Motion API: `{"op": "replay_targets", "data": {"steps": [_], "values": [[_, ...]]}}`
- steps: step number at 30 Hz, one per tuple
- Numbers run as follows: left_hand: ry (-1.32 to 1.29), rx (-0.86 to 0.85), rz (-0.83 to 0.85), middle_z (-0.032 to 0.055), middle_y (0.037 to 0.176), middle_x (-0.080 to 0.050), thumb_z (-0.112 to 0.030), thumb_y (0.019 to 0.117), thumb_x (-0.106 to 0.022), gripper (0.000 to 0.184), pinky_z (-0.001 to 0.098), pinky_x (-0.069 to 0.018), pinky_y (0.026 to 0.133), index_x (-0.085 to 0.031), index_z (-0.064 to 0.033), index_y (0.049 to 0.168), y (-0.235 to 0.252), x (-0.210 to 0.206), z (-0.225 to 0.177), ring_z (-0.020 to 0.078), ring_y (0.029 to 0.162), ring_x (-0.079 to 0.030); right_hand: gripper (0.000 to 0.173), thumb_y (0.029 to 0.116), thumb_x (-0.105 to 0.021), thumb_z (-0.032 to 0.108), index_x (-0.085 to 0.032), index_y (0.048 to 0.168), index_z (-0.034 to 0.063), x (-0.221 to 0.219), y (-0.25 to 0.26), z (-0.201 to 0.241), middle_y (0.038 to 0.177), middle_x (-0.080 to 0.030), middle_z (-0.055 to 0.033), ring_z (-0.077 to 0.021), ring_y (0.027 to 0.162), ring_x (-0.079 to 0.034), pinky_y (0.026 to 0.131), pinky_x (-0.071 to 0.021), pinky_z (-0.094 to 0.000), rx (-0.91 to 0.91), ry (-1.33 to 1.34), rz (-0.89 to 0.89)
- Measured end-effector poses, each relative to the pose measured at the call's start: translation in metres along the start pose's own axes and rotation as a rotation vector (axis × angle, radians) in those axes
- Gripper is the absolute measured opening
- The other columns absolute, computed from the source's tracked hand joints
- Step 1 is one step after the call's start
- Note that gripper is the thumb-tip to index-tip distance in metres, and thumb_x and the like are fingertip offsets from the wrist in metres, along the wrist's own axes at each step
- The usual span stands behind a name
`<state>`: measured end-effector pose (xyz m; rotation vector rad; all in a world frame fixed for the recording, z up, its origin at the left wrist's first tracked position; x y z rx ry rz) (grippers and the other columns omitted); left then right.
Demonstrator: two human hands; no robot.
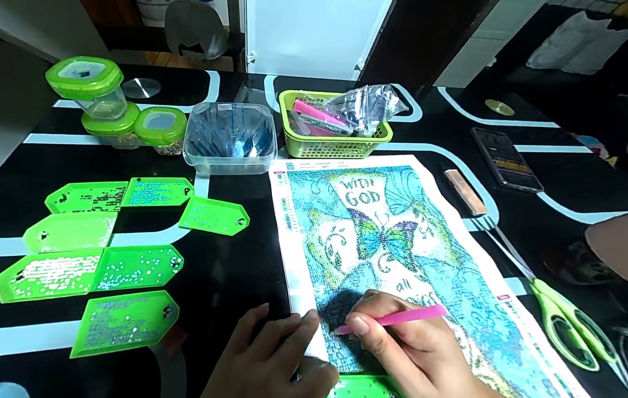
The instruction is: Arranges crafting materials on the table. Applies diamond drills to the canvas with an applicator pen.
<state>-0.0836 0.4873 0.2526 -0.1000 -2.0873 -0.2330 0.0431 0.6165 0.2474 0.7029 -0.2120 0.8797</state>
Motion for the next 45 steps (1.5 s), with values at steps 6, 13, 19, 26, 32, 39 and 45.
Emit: {"op": "replay_targets", "data": {"steps": [6,13,19,26,32,39,45], "values": [[-0.014,0.002,-0.005,0.0137,0.145,-0.061,-0.050,0.0922,-0.067,0.040,0.0568,-0.0312,0.113,-0.075,-0.0209,0.118,-0.001,0.000,0.000,0.0317,0.130,-0.059,0.024,0.1101,-0.050,0.024,-0.062,0.101,0.0050,0.002,0.000,-0.002,0.082,-0.065,-0.0019,0.0012,0.072,-0.063,0.065,-0.0524,-0.0128,-0.013,0.085,-0.054],[-0.006,0.001,-0.011,0.0127,0.145,-0.061,-0.050,0.0934,-0.065,0.038,0.0550,-0.0304,0.113,-0.075,-0.0214,0.117,-0.001,-0.001,0.000,0.0307,0.131,-0.058,0.025,0.1102,-0.050,0.024,-0.061,0.101,0.0040,-0.003,-0.001,-0.002,0.081,-0.063,-0.0039,-0.0004,0.071,-0.061,0.064,-0.0512,-0.0135,-0.008,0.035,-0.015],[-0.002,-0.002,-0.021,0.0133,0.144,-0.062,-0.048,0.0932,-0.066,0.037,0.0549,-0.0303,0.113,-0.075,-0.0215,0.118,-0.001,-0.001,0.000,0.0303,0.130,-0.059,0.025,0.1100,-0.050,0.024,-0.061,0.099,0.0034,-0.002,0.000,0.000,0.082,-0.063,-0.0047,-0.0017,0.072,-0.061,0.066,-0.0517,-0.0148,0.002,0.034,-0.002],[-0.003,0.002,-0.037,0.0123,0.144,-0.062,-0.050,0.0923,-0.067,0.038,0.0565,-0.0307,0.113,-0.075,-0.0221,0.116,-0.001,-0.001,0.000,0.0298,0.130,-0.060,0.028,0.1097,-0.051,0.023,-0.059,0.091,0.0039,0.002,-0.006,0.017,0.077,-0.061,-0.0060,-0.0053,0.072,-0.062,0.068,-0.0509,-0.0172,0.011,0.226,0.101],[0.021,-0.011,-0.045,0.0123,0.143,-0.062,-0.053,0.0927,-0.065,0.040,0.0562,-0.0317,0.112,-0.075,-0.0208,0.115,-0.001,0.000,0.000,0.0300,0.130,-0.060,0.026,0.1087,-0.052,0.019,-0.060,0.090,0.0032,-0.007,-0.006,0.021,0.076,-0.059,-0.0088,-0.0109,0.073,-0.061,0.068,-0.0506,-0.0187,0.095,0.140,0.167],[0.024,-0.011,-0.059,0.0117,0.142,-0.064,-0.052,0.0925,-0.065,0.040,0.0560,-0.0329,0.112,-0.076,-0.0195,0.113,0.000,0.001,0.000,0.0292,0.129,-0.061,0.025,0.1080,-0.053,0.019,-0.061,0.089,0.0042,-0.011,-0.006,0.024,0.075,-0.060,-0.0087,-0.0124,0.073,-0.062,0.068,-0.0501,-0.0188,0.125,0.058,0.185],[0.027,-0.012,-0.062,0.0113,0.142,-0.064,-0.052,0.0923,-0.065,0.038,0.0552,-0.0329,0.112,-0.076,-0.0196,0.111,0.000,0.001,-0.001,0.0288,0.129,-0.061,0.025,0.1082,-0.052,0.018,-0.060,0.090,0.0034,-0.010,-0.005,0.024,0.076,-0.059,-0.0091,-0.0119,0.074,-0.061,0.068,-0.0498,-0.0182,0.116,0.098,0.192]]}}
Point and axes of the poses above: each hand's wrist, its own y-axis towards the middle knuckle, its own x-axis out of the back of the hand, z = x × y, the point moved 6 cm from there along y, towards the middle knuckle
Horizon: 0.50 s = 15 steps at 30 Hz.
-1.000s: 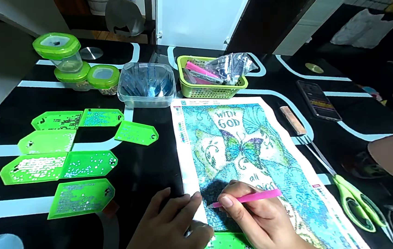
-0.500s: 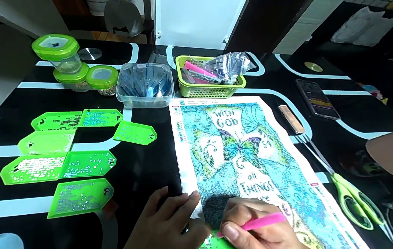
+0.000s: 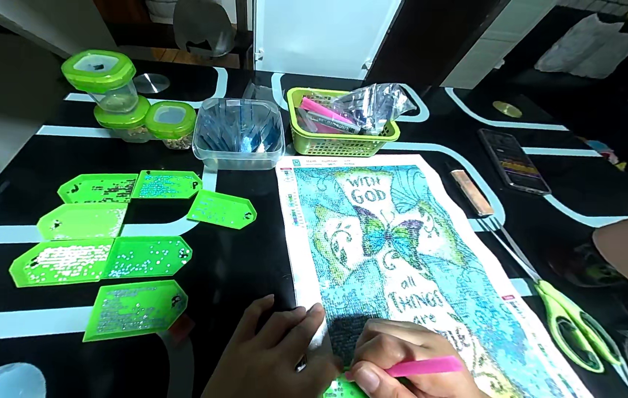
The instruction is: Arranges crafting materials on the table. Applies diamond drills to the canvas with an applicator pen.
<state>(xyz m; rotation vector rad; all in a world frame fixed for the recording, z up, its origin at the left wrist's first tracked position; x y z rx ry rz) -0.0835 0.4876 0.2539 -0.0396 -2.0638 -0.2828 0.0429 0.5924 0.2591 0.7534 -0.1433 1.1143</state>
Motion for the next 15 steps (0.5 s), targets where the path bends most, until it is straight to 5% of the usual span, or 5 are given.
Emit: {"op": "replay_targets", "data": {"steps": [15], "values": [[-0.011,0.004,0.005,0.0116,0.142,-0.064,-0.052,0.0915,-0.066,0.039,0.0564,-0.0324,0.112,-0.076,-0.0191,0.111,0.0004,0.0000,0.0004,0.0291,0.129,-0.061,0.027,0.1082,-0.052,0.019,-0.061,0.087,0.0046,-0.0026,-0.0003,0.0018,0.074,-0.059,-0.0091,-0.0143,0.074,-0.061,0.069,-0.0497,-0.0203,0.016,-0.069,0.012]]}}
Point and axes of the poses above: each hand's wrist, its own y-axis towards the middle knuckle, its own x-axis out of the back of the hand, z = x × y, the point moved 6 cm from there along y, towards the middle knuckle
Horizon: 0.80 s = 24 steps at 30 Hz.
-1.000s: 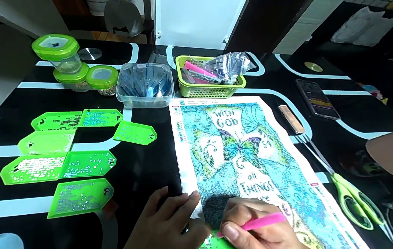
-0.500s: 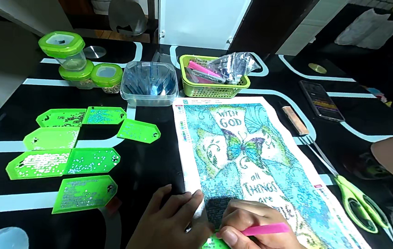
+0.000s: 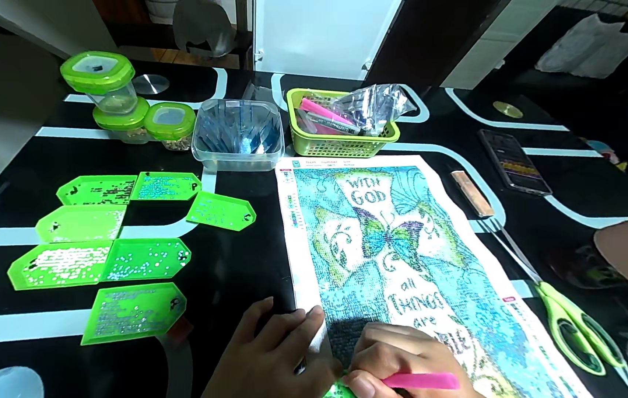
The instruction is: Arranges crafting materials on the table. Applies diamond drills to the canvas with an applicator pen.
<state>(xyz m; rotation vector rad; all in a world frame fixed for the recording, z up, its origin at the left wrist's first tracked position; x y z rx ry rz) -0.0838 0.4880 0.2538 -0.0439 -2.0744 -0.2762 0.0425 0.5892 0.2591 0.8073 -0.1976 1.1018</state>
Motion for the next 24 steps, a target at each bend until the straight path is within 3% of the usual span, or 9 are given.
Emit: {"op": "replay_targets", "data": {"steps": [4,7,11,24], "values": [[-0.016,0.005,0.003,0.0119,0.143,-0.063,-0.053,0.0915,-0.067,0.039,0.0572,-0.0327,0.112,-0.076,-0.0216,0.114,-0.001,-0.001,0.001,0.0299,0.129,-0.061,0.025,0.1086,-0.053,0.019,-0.061,0.092,0.0022,0.007,-0.001,-0.006,0.078,-0.062,-0.0073,-0.0062,0.074,-0.063,0.069,-0.0518,-0.0172,-0.123,0.217,-0.087],[-0.034,0.015,0.021,0.0127,0.144,-0.062,-0.052,0.0917,-0.067,0.040,0.0579,-0.0313,0.113,-0.076,-0.0220,0.117,-0.001,-0.001,0.002,0.0305,0.129,-0.061,0.023,0.1097,-0.051,0.024,-0.065,0.098,0.0096,0.018,-0.003,-0.021,0.080,-0.067,0.0035,0.0033,0.072,-0.064,0.065,-0.0542,-0.0133,-0.251,0.403,-0.241],[-0.037,0.015,0.054,0.0139,0.145,-0.061,-0.051,0.0913,-0.068,0.041,0.0589,-0.0312,0.112,-0.075,-0.0215,0.119,-0.001,-0.001,0.001,0.0321,0.130,-0.060,0.024,0.1094,-0.051,0.023,-0.067,0.096,0.0122,0.026,-0.006,-0.037,0.080,-0.068,0.0072,0.0031,0.069,-0.064,0.061,-0.0541,-0.0131,-0.323,0.352,-0.395],[-0.039,0.012,0.060,0.0138,0.145,-0.060,-0.052,0.0921,-0.067,0.041,0.0576,-0.0304,0.113,-0.074,-0.0216,0.120,-0.001,-0.001,0.001,0.0314,0.130,-0.059,0.027,0.1105,-0.049,0.022,-0.061,0.094,0.0049,0.019,-0.005,-0.033,0.074,-0.061,0.0002,0.0029,0.066,-0.059,0.060,-0.0488,-0.0118,-0.220,0.114,-0.270]]}}
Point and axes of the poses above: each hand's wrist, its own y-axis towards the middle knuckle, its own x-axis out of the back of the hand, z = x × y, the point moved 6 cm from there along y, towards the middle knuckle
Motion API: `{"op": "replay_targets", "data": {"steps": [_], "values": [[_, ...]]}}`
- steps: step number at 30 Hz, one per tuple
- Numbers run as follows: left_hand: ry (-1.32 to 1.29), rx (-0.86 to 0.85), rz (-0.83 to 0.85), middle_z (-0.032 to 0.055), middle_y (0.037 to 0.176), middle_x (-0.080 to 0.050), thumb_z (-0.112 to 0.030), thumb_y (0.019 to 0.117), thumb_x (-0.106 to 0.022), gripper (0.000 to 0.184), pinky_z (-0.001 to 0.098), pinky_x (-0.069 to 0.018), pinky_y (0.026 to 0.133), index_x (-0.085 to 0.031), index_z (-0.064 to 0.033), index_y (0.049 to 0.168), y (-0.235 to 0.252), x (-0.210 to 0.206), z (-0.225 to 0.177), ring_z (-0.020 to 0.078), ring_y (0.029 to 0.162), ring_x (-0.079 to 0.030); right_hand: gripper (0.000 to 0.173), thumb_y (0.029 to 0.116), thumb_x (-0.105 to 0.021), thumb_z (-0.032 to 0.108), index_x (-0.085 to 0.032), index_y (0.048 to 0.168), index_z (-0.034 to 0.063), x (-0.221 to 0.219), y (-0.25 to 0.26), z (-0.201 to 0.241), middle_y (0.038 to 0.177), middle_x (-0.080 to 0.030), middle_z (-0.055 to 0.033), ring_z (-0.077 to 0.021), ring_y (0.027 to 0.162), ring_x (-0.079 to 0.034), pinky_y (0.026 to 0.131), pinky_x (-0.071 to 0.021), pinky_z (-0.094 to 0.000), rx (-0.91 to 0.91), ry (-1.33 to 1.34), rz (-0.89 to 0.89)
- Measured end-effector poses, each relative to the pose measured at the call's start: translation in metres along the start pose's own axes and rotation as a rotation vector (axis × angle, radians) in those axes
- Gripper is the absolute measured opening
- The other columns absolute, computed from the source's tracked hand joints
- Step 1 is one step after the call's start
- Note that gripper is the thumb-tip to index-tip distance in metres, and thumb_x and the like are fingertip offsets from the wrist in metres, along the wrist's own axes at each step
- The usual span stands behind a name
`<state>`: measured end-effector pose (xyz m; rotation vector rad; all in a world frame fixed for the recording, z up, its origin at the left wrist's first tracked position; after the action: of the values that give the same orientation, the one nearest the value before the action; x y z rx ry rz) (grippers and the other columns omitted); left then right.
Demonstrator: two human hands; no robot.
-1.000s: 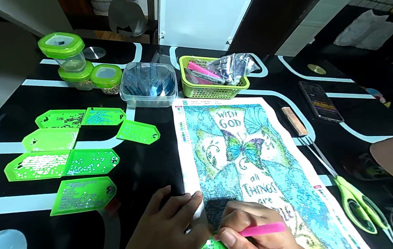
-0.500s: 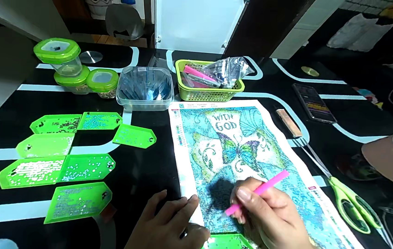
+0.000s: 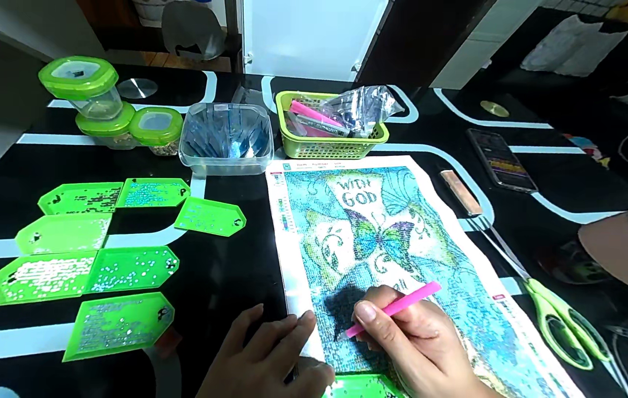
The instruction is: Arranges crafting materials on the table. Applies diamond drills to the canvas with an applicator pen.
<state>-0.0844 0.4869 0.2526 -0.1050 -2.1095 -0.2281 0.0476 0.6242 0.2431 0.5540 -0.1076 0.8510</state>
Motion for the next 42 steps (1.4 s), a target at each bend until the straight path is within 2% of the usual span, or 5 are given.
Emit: {"op": "replay_targets", "data": {"steps": [12,20,33,37,42], "values": [[0.005,0.000,-0.015,0.0130,0.144,-0.061,-0.051,0.0920,-0.067,0.040,0.0569,-0.0306,0.113,-0.075,-0.0215,0.118,0.000,0.000,0.000,0.0305,0.129,-0.060,0.027,0.1104,-0.049,0.024,-0.061,0.096,0.0046,-0.002,-0.001,0.004,0.075,-0.061,-0.0022,0.0008,0.067,-0.059,0.061,-0.0490,-0.0129,0.063,-0.128,0.000],[0.005,-0.004,-0.020,0.0131,0.145,-0.061,-0.052,0.0928,-0.066,0.040,0.0563,-0.0308,0.113,-0.075,-0.0217,0.118,0.000,0.000,0.001,0.0306,0.130,-0.060,0.026,0.1098,-0.049,0.024,-0.059,0.094,0.0064,-0.008,-0.005,0.020,0.078,-0.058,-0.0055,-0.0087,0.072,-0.059,0.066,-0.0491,-0.0164,0.200,-0.382,0.030],[-0.002,0.001,-0.018,0.0131,0.146,-0.061,-0.051,0.0932,-0.066,0.040,0.0568,-0.0303,0.113,-0.074,-0.0214,0.119,0.000,0.000,0.001,0.0308,0.130,-0.059,0.025,0.1100,-0.048,0.024,-0.059,0.095,0.0066,-0.009,-0.006,0.022,0.079,-0.057,-0.0052,-0.0082,0.073,-0.059,0.068,-0.0494,-0.0152,0.216,-0.418,0.027],[-0.003,0.003,-0.019,0.0131,0.145,-0.061,-0.051,0.0929,-0.066,0.040,0.0566,-0.0301,0.113,-0.075,-0.0213,0.118,0.000,0.000,0.001,0.0306,0.130,-0.059,0.025,0.1100,-0.049,0.025,-0.060,0.096,0.0060,-0.007,-0.006,0.018,0.079,-0.059,-0.0050,-0.0063,0.072,-0.060,0.067,-0.0502,-0.0159,0.169,-0.343,0.022],[-0.017,0.006,-0.023,0.0130,0.145,-0.061,-0.050,0.0932,-0.066,0.039,0.0576,-0.0296,0.114,-0.075,-0.0211,0.118,0.000,0.000,0.001,0.0308,0.131,-0.059,0.024,0.1100,-0.050,0.024,-0.060,0.098,0.0056,-0.002,-0.005,0.019,0.081,-0.062,-0.0031,-0.0009,0.073,-0.062,0.067,-0.0520,-0.0145,0.081,-0.004,0.062]]}}
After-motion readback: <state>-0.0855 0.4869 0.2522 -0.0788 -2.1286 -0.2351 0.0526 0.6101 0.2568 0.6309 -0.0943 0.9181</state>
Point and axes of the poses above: each hand's wrist, its own y-axis towards the middle knuckle, its own x-axis out of the back of the hand, z = x × y, the point moved 6 cm from there along y, towards the middle knuckle
